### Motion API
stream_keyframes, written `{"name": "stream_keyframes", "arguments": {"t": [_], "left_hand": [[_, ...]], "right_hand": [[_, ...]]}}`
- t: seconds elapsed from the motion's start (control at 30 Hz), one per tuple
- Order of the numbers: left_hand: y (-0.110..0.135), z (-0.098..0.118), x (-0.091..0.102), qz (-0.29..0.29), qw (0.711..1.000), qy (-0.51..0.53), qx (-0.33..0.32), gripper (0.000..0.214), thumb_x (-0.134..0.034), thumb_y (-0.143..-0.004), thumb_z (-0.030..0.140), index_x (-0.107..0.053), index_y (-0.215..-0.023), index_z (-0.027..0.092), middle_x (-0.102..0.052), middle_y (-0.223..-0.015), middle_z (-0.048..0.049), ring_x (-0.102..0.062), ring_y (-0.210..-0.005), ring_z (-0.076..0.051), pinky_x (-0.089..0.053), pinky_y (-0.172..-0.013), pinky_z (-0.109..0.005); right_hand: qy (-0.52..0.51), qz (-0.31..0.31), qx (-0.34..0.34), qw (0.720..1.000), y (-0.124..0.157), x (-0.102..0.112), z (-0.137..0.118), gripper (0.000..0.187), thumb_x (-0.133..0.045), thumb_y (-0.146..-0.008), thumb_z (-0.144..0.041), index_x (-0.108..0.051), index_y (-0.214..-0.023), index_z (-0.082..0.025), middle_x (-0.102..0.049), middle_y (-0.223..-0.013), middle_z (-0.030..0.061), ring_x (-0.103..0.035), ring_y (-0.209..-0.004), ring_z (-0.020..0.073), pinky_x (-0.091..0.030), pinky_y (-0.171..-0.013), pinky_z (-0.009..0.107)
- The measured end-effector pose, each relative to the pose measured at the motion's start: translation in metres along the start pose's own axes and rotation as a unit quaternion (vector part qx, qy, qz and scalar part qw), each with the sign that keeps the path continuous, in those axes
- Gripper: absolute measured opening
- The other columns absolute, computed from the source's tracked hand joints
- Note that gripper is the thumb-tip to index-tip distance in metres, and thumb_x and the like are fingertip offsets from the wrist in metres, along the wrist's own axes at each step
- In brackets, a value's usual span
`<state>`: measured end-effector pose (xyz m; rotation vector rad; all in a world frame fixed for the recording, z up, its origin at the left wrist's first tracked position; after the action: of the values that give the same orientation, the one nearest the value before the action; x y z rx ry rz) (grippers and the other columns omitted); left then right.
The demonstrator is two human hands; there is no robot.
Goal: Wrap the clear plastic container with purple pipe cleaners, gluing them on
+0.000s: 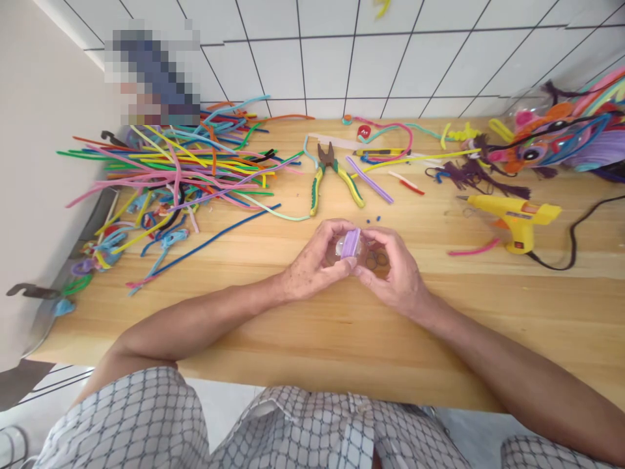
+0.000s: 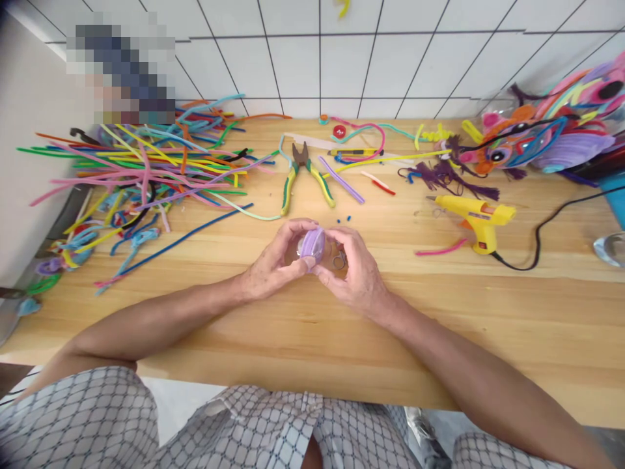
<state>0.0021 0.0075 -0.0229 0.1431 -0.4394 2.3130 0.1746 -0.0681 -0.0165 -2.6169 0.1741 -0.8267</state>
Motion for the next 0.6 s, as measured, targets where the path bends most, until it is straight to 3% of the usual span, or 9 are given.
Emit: {"name": "stream_keyframes", "arguments": {"t": [0.4, 0.6], "left_hand": [[0.0005, 0.0006, -0.0001, 0.000, 1.000, 0.003, 0.000, 0.052, -0.069, -0.104, 0.044, -0.048, -0.147, 0.025, -0.057, -0.145, -0.0140, -0.060, -0.139, -0.028, -0.050, -0.122, -0.050], [0.0007, 0.0002, 0.0017, -0.012, 0.999, 0.035, 0.030, 0.050, -0.062, -0.107, 0.052, -0.050, -0.146, 0.024, -0.060, -0.145, -0.0142, -0.060, -0.139, -0.030, -0.049, -0.124, -0.052]], "right_hand": [[0.013, -0.015, 0.027, 0.999, 0.0000, 0.0018, -0.0029, 0.057, -0.078, -0.097, -0.034, -0.053, -0.148, -0.030, -0.069, -0.140, 0.0146, -0.071, -0.127, 0.0329, -0.064, -0.104, 0.053], [0.007, -0.016, 0.022, 1.000, 0.0006, 0.0008, -0.0017, 0.056, -0.075, -0.098, -0.033, -0.053, -0.149, -0.031, -0.069, -0.141, 0.0143, -0.070, -0.128, 0.0340, -0.063, -0.104, 0.054]]}}
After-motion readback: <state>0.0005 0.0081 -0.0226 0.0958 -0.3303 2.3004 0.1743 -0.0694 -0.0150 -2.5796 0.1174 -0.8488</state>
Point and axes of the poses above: each hand's wrist, its own y-axis away from the middle knuckle, its own x-axis out of the back of the hand, z = x × y, the point moved 5 cm from there along -y, towards the middle knuckle
